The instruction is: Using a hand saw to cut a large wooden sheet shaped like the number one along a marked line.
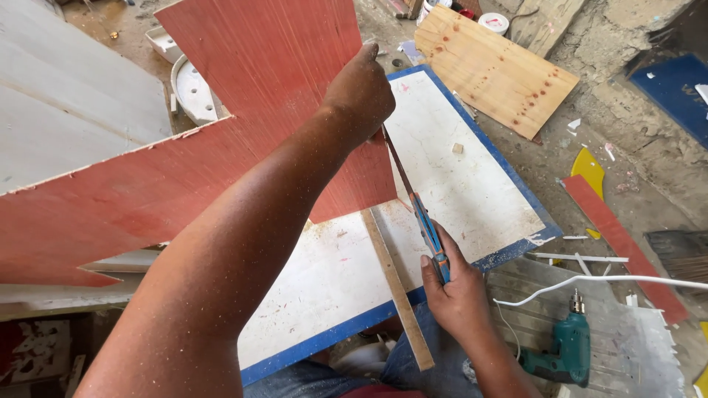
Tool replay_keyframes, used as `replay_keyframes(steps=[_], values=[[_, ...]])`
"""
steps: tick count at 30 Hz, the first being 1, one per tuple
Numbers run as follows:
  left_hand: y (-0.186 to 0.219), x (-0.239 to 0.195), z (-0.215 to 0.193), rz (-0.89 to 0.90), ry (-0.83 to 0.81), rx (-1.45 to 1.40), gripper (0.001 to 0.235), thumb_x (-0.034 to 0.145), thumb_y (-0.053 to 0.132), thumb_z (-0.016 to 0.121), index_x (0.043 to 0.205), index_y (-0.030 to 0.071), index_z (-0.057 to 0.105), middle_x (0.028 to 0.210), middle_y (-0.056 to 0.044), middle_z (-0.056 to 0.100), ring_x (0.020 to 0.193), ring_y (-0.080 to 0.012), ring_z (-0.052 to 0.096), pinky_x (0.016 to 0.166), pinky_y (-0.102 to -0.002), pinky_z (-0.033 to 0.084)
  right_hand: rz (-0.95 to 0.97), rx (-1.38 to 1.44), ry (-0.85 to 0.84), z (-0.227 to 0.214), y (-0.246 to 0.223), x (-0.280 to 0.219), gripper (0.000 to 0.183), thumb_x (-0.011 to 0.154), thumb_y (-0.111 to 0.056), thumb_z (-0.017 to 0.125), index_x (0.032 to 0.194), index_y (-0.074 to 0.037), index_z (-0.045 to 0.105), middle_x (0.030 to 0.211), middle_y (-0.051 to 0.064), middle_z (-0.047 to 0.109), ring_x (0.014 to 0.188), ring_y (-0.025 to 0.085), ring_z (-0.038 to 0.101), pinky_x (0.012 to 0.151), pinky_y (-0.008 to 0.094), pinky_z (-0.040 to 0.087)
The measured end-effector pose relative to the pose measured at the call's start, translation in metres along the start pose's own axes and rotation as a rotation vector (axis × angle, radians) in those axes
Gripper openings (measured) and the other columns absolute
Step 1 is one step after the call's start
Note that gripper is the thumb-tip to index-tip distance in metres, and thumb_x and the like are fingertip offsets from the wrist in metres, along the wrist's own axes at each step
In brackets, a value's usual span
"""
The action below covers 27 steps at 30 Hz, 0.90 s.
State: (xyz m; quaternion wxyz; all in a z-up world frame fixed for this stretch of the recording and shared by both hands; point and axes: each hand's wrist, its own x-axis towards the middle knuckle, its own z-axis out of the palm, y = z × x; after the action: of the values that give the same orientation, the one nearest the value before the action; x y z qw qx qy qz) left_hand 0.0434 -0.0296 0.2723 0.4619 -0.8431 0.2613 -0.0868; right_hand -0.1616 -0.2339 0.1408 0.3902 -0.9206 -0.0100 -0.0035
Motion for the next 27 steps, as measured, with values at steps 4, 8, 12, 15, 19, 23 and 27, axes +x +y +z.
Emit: replay_keyframes(steps=[4, 8, 12, 15, 19, 23, 27], values=[[-0.003, 0.004, -0.001, -0.007, -0.043, -0.048, 0.041, 0.089, 0.069, 0.067, 0.092, 0.030, 0.078, 0.089, 0.006, 0.078, 0.093, -0.0136, 0.067, 0.113, -0.040, 0.030, 0.017, 0.001, -0.002, -0.004, -0.002, 0.002, 0.064, 0.095, -0.042, 0.054, 0.158, -0.030, 0.045, 0.069, 0.002, 0.069, 0.057, 0.019, 0.062, 0.058, 0.038, 0.048], [-0.005, 0.012, 0.007, -0.016, -0.055, -0.057, 0.034, 0.094, 0.062, 0.066, 0.089, 0.030, 0.077, 0.084, 0.007, 0.076, 0.089, -0.0132, 0.066, 0.115, -0.041, 0.028, 0.073, -0.027, -0.031, -0.016, -0.010, -0.021, 0.067, 0.094, -0.047, 0.051, 0.159, -0.032, 0.044, 0.061, 0.000, 0.057, 0.049, 0.017, 0.052, 0.052, 0.036, 0.041], [-0.004, 0.019, 0.015, -0.033, -0.023, -0.066, 0.044, 0.087, 0.072, 0.067, 0.093, 0.030, 0.080, 0.089, 0.006, 0.080, 0.092, -0.0143, 0.068, 0.110, -0.041, 0.031, 0.370, -0.013, -0.065, -0.028, -0.010, -0.059, 0.069, 0.087, -0.050, 0.054, 0.155, -0.040, 0.049, 0.108, -0.001, 0.082, 0.092, 0.016, 0.078, 0.077, 0.029, 0.055], [-0.004, 0.015, 0.015, -0.028, -0.024, -0.071, 0.042, 0.088, 0.070, 0.067, 0.091, 0.031, 0.080, 0.090, 0.006, 0.080, 0.093, -0.0144, 0.067, 0.112, -0.041, 0.030, 0.454, -0.072, -0.057, -0.025, -0.005, -0.067, 0.067, 0.086, -0.050, 0.056, 0.153, -0.044, 0.053, 0.099, -0.001, 0.082, 0.091, 0.016, 0.078, 0.075, 0.030, 0.053], [0.001, 0.011, 0.014, -0.028, 0.031, -0.082, 0.026, 0.095, 0.050, 0.069, 0.102, 0.027, 0.078, 0.093, 0.003, 0.081, 0.091, -0.0157, 0.071, 0.115, -0.044, 0.029, 0.262, -0.139, -0.150, -0.011, -0.002, -0.024, 0.071, 0.092, -0.052, 0.045, 0.161, -0.041, 0.037, 0.108, 0.007, 0.078, 0.107, 0.029, 0.073, 0.081, 0.041, 0.056], [0.003, 0.011, 0.013, -0.043, 0.021, -0.060, 0.027, 0.096, 0.047, 0.069, 0.106, 0.024, 0.079, 0.098, 0.001, 0.082, 0.097, -0.0171, 0.071, 0.114, -0.042, 0.030, 0.051, -0.017, -0.062, 0.002, -0.013, 0.014, 0.065, 0.098, -0.032, 0.053, 0.161, -0.028, 0.039, 0.056, 0.002, 0.052, 0.044, 0.017, 0.048, 0.047, 0.036, 0.040], [0.007, 0.020, 0.020, -0.072, 0.025, -0.072, 0.035, 0.094, 0.053, 0.068, 0.117, 0.028, 0.074, 0.111, 0.004, 0.080, 0.104, -0.0150, 0.069, 0.111, -0.042, 0.030, 0.139, -0.023, -0.067, -0.010, -0.015, 0.002, 0.067, 0.095, -0.042, 0.051, 0.161, -0.032, 0.041, 0.091, 0.004, 0.077, 0.067, 0.022, 0.069, 0.063, 0.036, 0.051]])
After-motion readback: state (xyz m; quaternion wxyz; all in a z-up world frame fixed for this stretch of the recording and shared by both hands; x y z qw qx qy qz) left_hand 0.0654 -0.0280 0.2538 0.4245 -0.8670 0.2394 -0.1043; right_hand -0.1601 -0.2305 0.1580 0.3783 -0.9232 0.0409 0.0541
